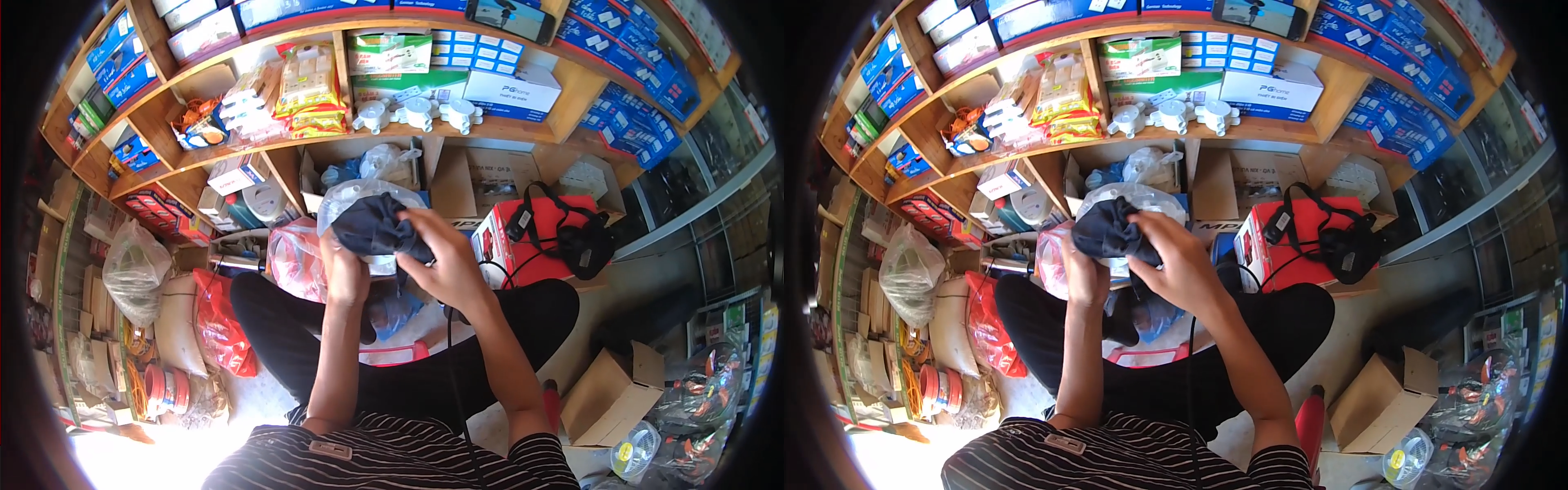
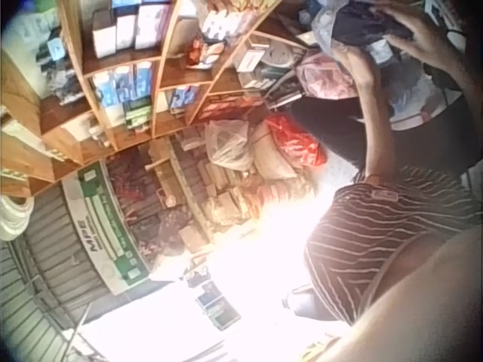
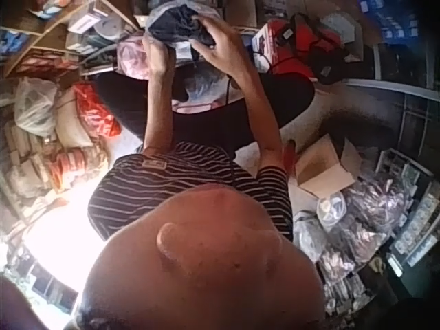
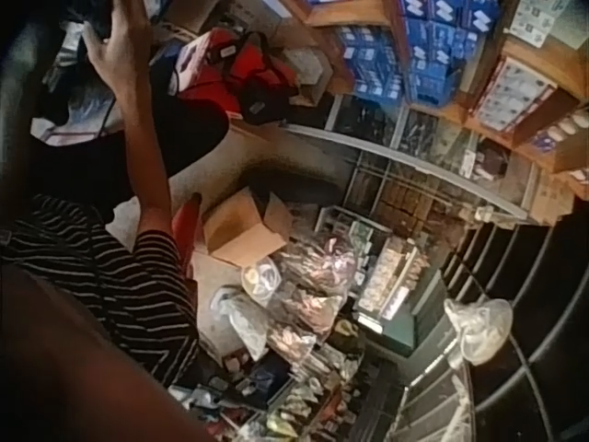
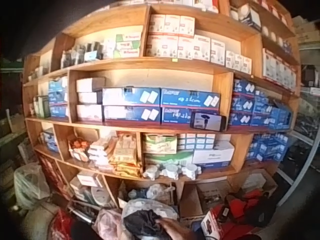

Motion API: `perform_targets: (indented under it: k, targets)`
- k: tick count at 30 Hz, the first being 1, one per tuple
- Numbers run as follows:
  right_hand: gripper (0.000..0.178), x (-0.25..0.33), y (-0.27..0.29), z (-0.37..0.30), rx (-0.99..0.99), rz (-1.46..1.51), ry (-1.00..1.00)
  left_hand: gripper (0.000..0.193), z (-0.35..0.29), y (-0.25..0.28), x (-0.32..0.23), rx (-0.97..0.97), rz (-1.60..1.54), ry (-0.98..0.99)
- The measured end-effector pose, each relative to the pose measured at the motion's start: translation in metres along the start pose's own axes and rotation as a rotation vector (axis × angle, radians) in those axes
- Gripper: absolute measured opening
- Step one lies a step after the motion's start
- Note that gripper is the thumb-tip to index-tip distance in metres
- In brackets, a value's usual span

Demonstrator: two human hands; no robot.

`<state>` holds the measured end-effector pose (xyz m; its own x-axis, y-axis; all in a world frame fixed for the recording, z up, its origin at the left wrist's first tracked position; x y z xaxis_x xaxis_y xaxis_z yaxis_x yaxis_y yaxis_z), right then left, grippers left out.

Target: Inspecting and cleaning a circular white mounting base for a light fixture using a black cloth.

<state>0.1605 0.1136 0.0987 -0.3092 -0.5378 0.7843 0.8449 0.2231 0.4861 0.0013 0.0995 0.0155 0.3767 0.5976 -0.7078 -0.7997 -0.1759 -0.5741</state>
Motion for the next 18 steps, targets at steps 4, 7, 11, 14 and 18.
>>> perform_targets:
  k: [4, 7, 11, 14, 18]
  targets:
    - [0.042, 0.000, 0.004, -0.004, 0.024, 0.132, -0.068, 0.038, -0.005, 0.039, 0.019, -0.255, -0.186, 0.121]
    - [0.033, -0.002, 0.008, -0.006, -0.044, 0.304, -0.057, 0.034, -0.001, 0.048, -0.004, -0.201, -0.157, 0.071]
    - [0.030, -0.037, 0.034, -0.014, -0.258, 0.844, -0.287, 0.024, 0.005, 0.064, -0.004, -0.195, -0.157, 0.181]
    - [0.049, -0.031, 0.028, -0.012, -0.052, 0.560, -0.286, 0.030, 0.007, 0.025, -0.010, -0.359, -0.103, 0.193]
    - [0.067, 0.000, -0.027, -0.015, 0.015, 0.259, -0.036, 0.042, -0.014, 0.028, 0.029, -0.018, -0.372, 0.046]
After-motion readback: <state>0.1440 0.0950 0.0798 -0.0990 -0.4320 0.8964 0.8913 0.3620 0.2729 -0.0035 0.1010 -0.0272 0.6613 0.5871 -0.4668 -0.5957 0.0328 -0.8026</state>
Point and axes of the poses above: each hand's wrist, its own z-axis towards the middle knuckle, its own y-axis out of the back of the hand, x = y × z, the point moved 8 cm from there along z, towards the middle knuckle, and after that the axes turned 14 degrees about -y, right-handed, at the moved point
